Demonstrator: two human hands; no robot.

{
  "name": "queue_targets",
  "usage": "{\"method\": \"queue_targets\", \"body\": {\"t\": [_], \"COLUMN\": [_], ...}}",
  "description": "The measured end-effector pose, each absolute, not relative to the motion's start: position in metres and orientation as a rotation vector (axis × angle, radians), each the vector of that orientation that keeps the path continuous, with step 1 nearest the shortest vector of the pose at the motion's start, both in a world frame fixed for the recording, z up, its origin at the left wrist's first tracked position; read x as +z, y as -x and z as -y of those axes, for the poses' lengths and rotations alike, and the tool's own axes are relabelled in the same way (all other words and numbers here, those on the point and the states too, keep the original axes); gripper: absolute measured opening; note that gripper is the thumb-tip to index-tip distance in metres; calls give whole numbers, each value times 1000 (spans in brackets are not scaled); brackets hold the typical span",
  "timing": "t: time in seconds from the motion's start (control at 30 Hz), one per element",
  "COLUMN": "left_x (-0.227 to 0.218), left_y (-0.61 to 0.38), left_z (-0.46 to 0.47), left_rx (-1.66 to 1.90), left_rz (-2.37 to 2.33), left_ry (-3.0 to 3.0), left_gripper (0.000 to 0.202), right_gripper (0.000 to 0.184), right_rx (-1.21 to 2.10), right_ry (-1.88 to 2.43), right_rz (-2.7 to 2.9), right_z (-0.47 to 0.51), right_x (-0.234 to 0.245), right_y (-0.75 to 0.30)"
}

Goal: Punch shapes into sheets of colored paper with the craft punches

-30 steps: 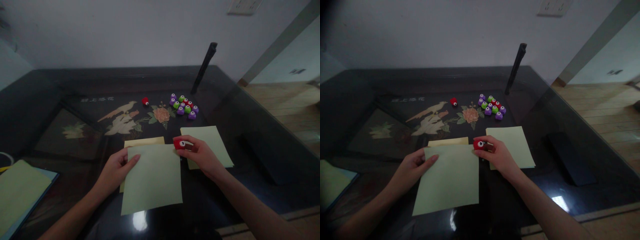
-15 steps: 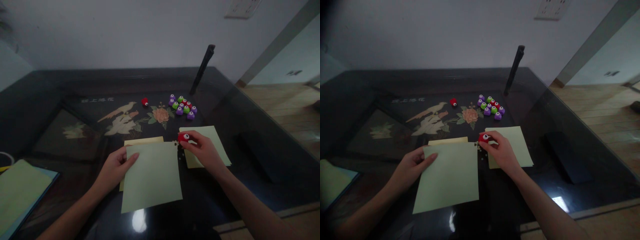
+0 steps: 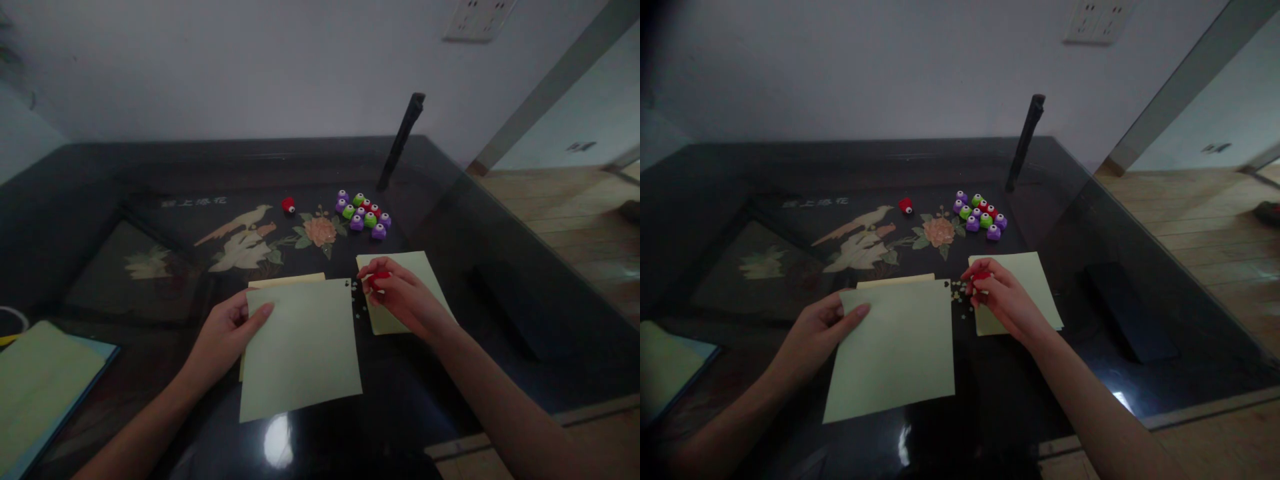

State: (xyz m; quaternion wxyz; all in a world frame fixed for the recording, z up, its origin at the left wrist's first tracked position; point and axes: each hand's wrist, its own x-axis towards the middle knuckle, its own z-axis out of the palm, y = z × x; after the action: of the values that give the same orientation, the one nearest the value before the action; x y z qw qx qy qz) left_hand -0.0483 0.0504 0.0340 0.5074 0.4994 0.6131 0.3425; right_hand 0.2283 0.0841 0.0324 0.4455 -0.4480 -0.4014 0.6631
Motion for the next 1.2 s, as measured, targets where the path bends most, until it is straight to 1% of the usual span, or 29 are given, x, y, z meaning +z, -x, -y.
{"method": "queue_targets", "body": {"t": [0.1, 0.23, 0.33, 0.5, 0.63, 0.77, 0.83, 0.9, 0.93, 0.97, 1.0, 1.07, 1.1, 1.13, 1.2], "left_x": [36, 34, 34, 41, 42, 43, 43, 45, 46, 48, 51, 59, 64, 69, 77], "left_y": [48, 48, 48, 45, 44, 51, 56, 57, 54, 50, 43, 25, 15, 5, -11], "left_z": [-48, -45, -42, -38, -37, -35, -35, -38, -41, -45, -51, -63, -68, -74, -80], "left_rx": [839, 843, 862, 909, 894, 905, 943, 958, 954, 935, 917, 874, 826, 817, 798], "left_rz": [-1456, -1408, -1380, -1397, -1425, -1364, -1204, -1011, -950, -934, -954, -1043, -1041, -995, -850], "left_ry": [-1157, -1115, -1133, -1222, -1302, -1437, -1481, -1409, -1349, -1295, -1283, -1449, -1587, -1747, -2050], "left_gripper": [36, 44, 44, 39, 36, 34, 45, 66, 72, 73, 65, 33, 25, 21, 21], "right_gripper": [10, 14, 8, 10, 7, 8, 8, 8, 8, 8, 9, 9, 8, 8, 7], "right_rx": [1573, 1224, 1034, 969, 967, 963, 977, 1022, 1053, 1083, 1106, 1121, 1114, 1099, 1060], "right_ry": [1177, 1297, 1308, 1312, 1293, 1282, 1274, 1258, 1248, 1237, 1226, 1205, 1192, 1180, 1159], "right_rz": [1139, 1554, 1691, 1651, 1683, 1697, 1701, 1698, 1695, 1693, 1692, 1697, 1702, 1707, 1715], "right_z": [-81, -72, -66, -63, -64, -64, -63, -62, -62, -61, -61, -60, -59, -58, -57], "right_x": [37, 46, 54, 59, 59, 60, 61, 62, 62, 61, 61, 61, 61, 61, 62], "right_y": [-228, -227, -225, -223, -225, -226, -226, -226, -225, -224, -224, -223, -222, -222, -222]}}
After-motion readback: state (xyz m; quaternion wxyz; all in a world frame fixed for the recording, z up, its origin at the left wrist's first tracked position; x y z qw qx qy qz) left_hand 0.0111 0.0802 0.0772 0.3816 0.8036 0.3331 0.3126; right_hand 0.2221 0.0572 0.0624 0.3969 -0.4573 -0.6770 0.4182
